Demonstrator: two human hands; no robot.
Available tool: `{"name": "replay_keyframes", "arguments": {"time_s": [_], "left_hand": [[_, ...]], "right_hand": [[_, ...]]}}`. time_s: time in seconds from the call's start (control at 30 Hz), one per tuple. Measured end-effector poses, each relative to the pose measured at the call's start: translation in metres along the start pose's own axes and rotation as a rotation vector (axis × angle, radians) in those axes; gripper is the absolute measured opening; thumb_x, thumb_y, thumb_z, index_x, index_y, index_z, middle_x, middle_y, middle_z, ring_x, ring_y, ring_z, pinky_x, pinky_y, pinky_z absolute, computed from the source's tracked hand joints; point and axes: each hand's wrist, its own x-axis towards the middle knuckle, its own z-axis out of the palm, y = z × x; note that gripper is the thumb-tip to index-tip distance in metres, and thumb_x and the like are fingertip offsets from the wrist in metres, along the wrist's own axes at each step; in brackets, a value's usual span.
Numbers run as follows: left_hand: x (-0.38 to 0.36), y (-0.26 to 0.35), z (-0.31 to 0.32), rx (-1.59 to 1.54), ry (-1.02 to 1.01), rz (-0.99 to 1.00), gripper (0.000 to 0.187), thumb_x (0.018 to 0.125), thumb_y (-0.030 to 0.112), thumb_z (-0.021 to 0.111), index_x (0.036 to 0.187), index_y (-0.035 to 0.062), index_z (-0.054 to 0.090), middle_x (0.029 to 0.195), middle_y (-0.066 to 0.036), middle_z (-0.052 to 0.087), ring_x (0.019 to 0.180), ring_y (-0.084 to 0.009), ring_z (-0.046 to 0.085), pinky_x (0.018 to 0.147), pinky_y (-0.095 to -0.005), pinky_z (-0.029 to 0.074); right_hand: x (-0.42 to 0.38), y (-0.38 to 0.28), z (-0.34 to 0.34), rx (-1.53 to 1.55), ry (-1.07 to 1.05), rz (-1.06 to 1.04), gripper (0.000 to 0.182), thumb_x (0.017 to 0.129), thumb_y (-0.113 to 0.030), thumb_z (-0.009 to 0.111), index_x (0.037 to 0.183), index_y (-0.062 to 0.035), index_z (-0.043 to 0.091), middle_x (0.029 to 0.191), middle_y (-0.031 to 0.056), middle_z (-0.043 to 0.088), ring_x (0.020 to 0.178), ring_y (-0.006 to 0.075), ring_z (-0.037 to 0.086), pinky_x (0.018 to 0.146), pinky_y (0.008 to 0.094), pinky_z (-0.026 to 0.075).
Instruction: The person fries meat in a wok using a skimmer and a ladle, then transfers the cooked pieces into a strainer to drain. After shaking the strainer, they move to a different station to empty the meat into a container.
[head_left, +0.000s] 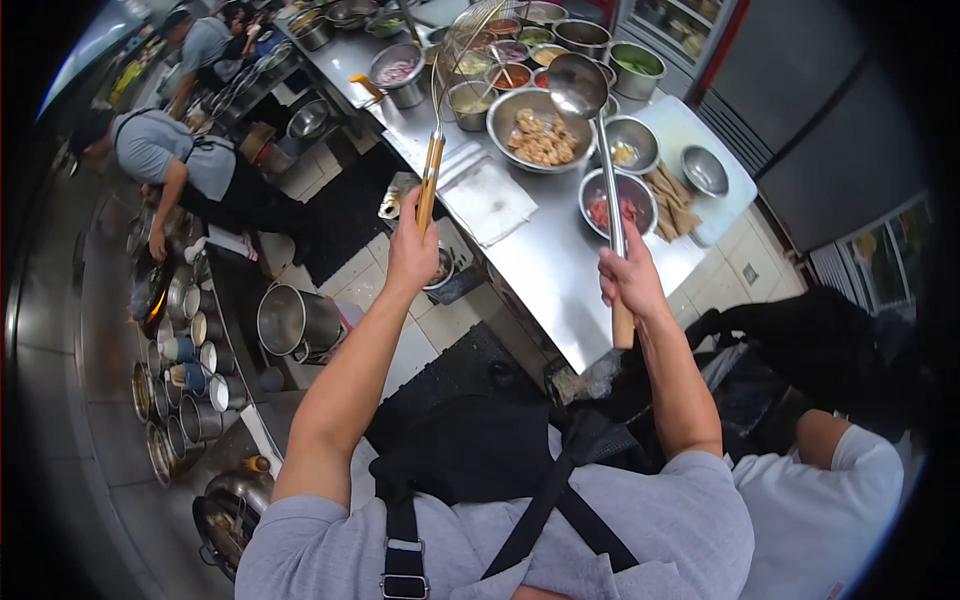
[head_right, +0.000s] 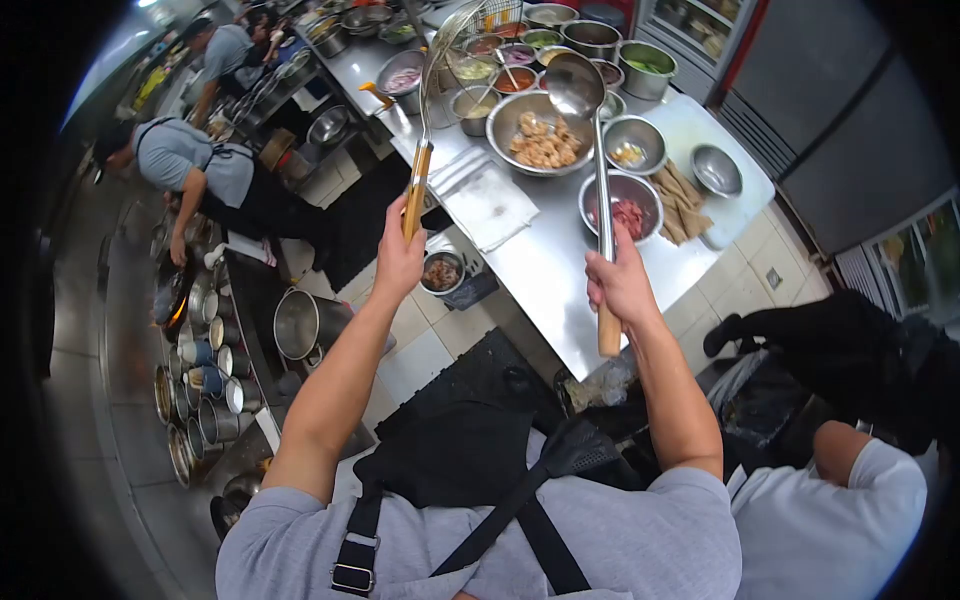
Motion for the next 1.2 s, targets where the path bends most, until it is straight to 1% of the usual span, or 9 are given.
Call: {"name": "replay_keyframes", "arguments": {"time_s": [0.23, 0.43, 0.5, 0.6, 0.7, 0.77, 1.03, 1.17, 1.2], "left_hand": [[-0.087, -0.045, -0.081, -0.217, 0.128, -0.131, 0.056, 0.092, 0.005, 0.054, 0.144, 0.0054, 0.035, 0.126, -0.017, 0.055, 0.113, -0.0249, 0.057, 0.1, -0.0346, 0.043], [-0.203, -0.081, -0.165, -0.202, 0.476, -0.271, 0.056, 0.092, 0.0, 0.054, 0.144, 0.0031, 0.035, 0.114, -0.011, 0.057, 0.103, -0.0191, 0.056, 0.094, -0.0334, 0.045], [-0.25, -0.08, -0.194, -0.132, 0.613, -0.347, 0.054, 0.092, -0.001, 0.053, 0.143, 0.0026, 0.035, 0.103, -0.006, 0.056, 0.089, -0.0151, 0.056, 0.082, -0.0303, 0.049], [-0.327, -0.077, -0.23, -0.362, 0.818, -0.482, 0.053, 0.093, -0.001, 0.053, 0.142, 0.0053, 0.035, 0.092, 0.0, 0.05, 0.071, -0.0059, 0.047, 0.059, -0.0213, 0.042], [-0.417, -0.075, -0.26, -0.268, 1.043, -0.575, 0.053, 0.093, -0.001, 0.053, 0.142, 0.0057, 0.035, 0.092, -0.001, 0.051, 0.067, -0.0075, 0.048, 0.056, -0.0237, 0.043], [-0.48, -0.067, -0.274, -0.359, 1.193, -0.617, 0.056, 0.095, 0.002, 0.055, 0.145, 0.0139, 0.032, 0.085, 0.0, 0.049, 0.061, -0.008, 0.044, 0.05, -0.0234, 0.039], [-0.695, -0.036, -0.313, -0.37, 1.855, -0.635, 0.059, 0.093, 0.001, 0.054, 0.147, 0.0106, 0.031, 0.08, 0.0, 0.05, 0.055, -0.0081, 0.045, 0.043, -0.0231, 0.038], [-0.751, -0.031, -0.327, -0.302, 1.95, -0.613, 0.058, 0.093, 0.001, 0.054, 0.146, 0.0097, 0.032, 0.08, 0.0, 0.051, 0.055, -0.0078, 0.045, 0.043, -0.0222, 0.037], [-0.757, -0.028, -0.334, -0.318, 1.999, -0.64, 0.058, 0.092, 0.0, 0.054, 0.145, 0.0093, 0.032, 0.08, 0.0, 0.051, 0.054, -0.0077, 0.045, 0.043, -0.0223, 0.037]], "right_hand": [[-0.004, -0.002, 0.057, 0.413, -0.567, 0.357, 0.056, 0.097, -0.011, 0.054, 0.147, -0.017, 0.03, 0.071, 0.0005, 0.041, 0.045, 0.0068, 0.041, 0.039, 0.0237, 0.039], [0.013, 0.014, 0.169, 0.377, -0.924, 0.609, 0.05, 0.098, -0.012, 0.052, 0.145, -0.0198, 0.036, 0.072, -0.0006, 0.039, 0.045, 0.0057, 0.04, 0.039, 0.0223, 0.038], [0.011, 0.017, 0.215, 0.297, -1.018, 0.659, 0.049, 0.098, -0.012, 0.052, 0.144, -0.0198, 0.036, 0.071, -0.0007, 0.039, 0.044, 0.0053, 0.039, 0.039, 0.0221, 0.038], [0.006, 0.033, 0.284, 0.185, -1.164, 0.731, 0.05, 0.098, -0.013, 0.052, 0.146, -0.0175, 0.035, 0.071, -0.0004, 0.039, 0.045, 0.0054, 0.038, 0.039, 0.0226, 0.037], [-0.01, 0.053, 0.358, 0.076, -1.306, 0.797, 0.053, 0.098, -0.015, 0.053, 0.147, -0.0148, 0.034, 0.071, 0.0002, 0.039, 0.045, 0.006, 0.038, 0.039, 0.0233, 0.037], [-0.029, 0.066, 0.405, 0.024, -1.388, 0.849, 0.055, 0.097, -0.013, 0.053, 0.149, -0.0134, 0.032, 0.071, 0.0006, 0.04, 0.044, 0.0066, 0.039, 0.039, 0.0238, 0.038], [-0.12, 0.137, 0.58, -0.336, -1.542, 0.83, 0.043, 0.098, -0.012, 0.053, 0.139, -0.0122, 0.041, 0.07, 0.001, 0.042, 0.044, 0.0078, 0.04, 0.037, 0.0239, 0.037], [-0.146, 0.21, 0.658, -0.638, -1.612, 0.613, 0.036, 0.096, -0.011, 0.055, 0.13, -0.0113, 0.044, 0.07, -0.0007, 0.044, 0.046, 0.0074, 0.04, 0.041, 0.0245, 0.037], [-0.144, 0.241, 0.676, -0.778, -1.691, 0.469, 0.042, 0.094, -0.012, 0.058, 0.133, -0.0098, 0.042, 0.073, 0.0049, 0.051, 0.049, 0.0149, 0.049, 0.045, 0.0303, 0.042]]}}
